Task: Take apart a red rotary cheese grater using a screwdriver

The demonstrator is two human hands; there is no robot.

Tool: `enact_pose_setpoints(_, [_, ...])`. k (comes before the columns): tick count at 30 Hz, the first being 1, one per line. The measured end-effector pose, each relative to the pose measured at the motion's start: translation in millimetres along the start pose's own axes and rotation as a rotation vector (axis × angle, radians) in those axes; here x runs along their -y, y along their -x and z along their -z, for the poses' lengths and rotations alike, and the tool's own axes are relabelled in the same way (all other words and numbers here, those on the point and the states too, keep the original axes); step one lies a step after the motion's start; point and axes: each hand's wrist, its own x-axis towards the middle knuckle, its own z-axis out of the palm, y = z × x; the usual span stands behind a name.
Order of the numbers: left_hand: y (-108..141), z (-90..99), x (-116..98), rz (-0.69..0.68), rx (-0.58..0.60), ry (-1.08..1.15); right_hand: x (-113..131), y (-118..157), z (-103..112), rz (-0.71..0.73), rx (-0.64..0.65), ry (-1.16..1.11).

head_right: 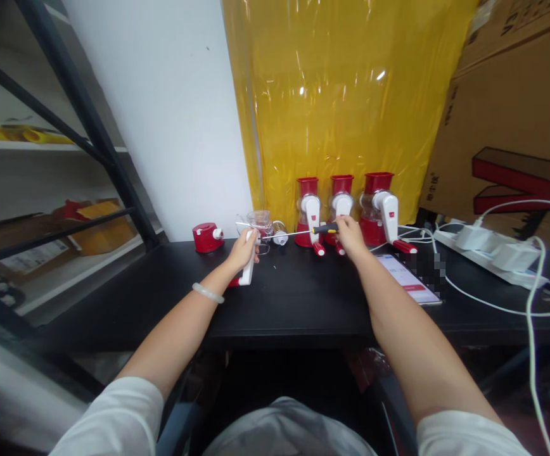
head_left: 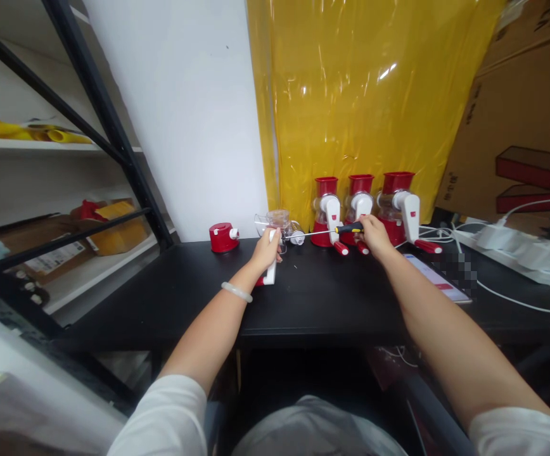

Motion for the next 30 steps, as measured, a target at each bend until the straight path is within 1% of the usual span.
enact_pose_setpoints(3, [0.1, 0.2, -0.6, -0.006, 0.003, 0.005, 1.8, 1.2, -2.2, -0.031, -0.063, -0.064])
enact_pose_setpoints(4, [0.0, 0.3, -0.7, -0.005, 0.004, 0.005, 2.9, 1.6, -3.1, -0.033, -0.066, -0.095])
enact_pose_setpoints(7, [-0.6, 0.3, -0.4, -0.003, 0.004, 0.0, 6.0, 1.8, -5.0, -0.04, -0.058, -0.18])
enact_pose_setpoints(11, [-1.2, -0.3, 1.1, -0.017, 0.011, 0.006, 8.7, 0.7, -5.8, -0.05, -0.02, -0.23])
enact_pose_setpoints(14, [-1.2, -0.7, 1.8, -0.018, 0.016, 0.001, 9.8, 0.6, -6.2, -0.047, -0.033, -0.26])
enact_pose_setpoints(18, [-1.4, -0.9, 1.8, -0.006, 0.011, 0.003, 8.5, 1.8, -5.2, -0.063, -0.017, -0.203])
enact_pose_setpoints(20, [-1.4, -0.9, 1.4, -0.011, 0.01, 0.008, 6.7, 2.3, -4.1, -0.04, -0.005, -0.144])
enact_pose_setpoints(23, [-0.8, -0.9, 0.4, -0.01, 0.009, 0.006, 4.2, 2.4, -3.3, -0.008, -0.025, -0.086])
enact_pose_setpoints(27, [0.7, -1.0, -1.3, 0.002, 0.009, 0.0, 3.3, 1.1, -4.9, -0.048, -0.056, -0.135])
enact_pose_setpoints(30, [1.2, -0.9, -2.1, -0.004, 0.008, 0.002, 4.0, 0.7, -6.0, -0.057, -0.049, -0.169])
